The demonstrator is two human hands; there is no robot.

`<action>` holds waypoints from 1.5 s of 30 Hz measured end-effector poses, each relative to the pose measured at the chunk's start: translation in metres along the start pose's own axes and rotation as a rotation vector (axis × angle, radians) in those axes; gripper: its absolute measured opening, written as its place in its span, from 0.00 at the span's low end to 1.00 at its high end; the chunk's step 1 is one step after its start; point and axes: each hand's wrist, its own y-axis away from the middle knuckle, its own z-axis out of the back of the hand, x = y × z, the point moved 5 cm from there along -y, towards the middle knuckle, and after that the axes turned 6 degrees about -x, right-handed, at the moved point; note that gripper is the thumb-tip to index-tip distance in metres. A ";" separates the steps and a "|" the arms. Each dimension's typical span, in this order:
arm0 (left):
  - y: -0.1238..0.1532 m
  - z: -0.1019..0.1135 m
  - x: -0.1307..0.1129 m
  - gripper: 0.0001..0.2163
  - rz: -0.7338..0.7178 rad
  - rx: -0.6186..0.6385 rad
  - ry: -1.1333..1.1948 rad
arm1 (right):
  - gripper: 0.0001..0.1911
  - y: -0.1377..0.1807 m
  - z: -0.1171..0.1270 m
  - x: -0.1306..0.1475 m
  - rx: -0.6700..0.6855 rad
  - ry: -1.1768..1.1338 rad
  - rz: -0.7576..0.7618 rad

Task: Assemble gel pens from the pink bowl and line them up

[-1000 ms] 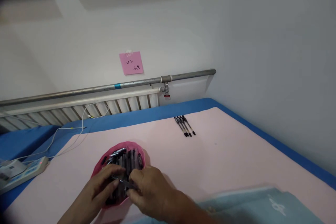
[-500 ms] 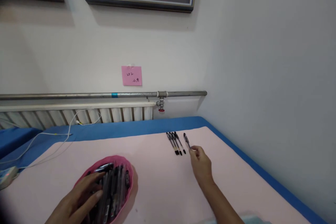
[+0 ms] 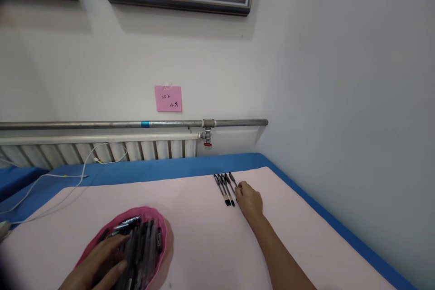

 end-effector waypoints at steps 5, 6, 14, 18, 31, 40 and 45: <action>-0.003 0.003 -0.006 0.17 0.016 -0.030 0.009 | 0.10 -0.001 -0.002 0.002 -0.011 -0.021 0.055; -0.003 0.004 -0.007 0.17 0.029 -0.037 0.027 | 0.10 -0.001 -0.002 0.002 -0.024 -0.035 0.059; -0.006 0.035 -0.011 0.14 0.279 -0.199 0.141 | 0.17 0.014 0.024 0.001 -0.208 -0.256 -0.045; -0.010 0.056 -0.017 0.12 0.307 -0.281 0.091 | 0.21 0.044 0.048 0.039 -0.223 -0.408 -0.048; -0.009 0.064 0.003 0.12 0.392 -0.305 0.086 | 0.12 0.163 0.022 0.201 0.393 -0.815 0.177; -0.012 0.055 0.001 0.10 0.392 -0.258 -0.009 | 0.12 0.130 -0.032 0.139 0.369 -0.663 0.039; -0.013 0.047 -0.003 0.10 0.370 -0.219 -0.120 | 0.11 0.126 -0.040 0.153 0.458 -0.578 0.202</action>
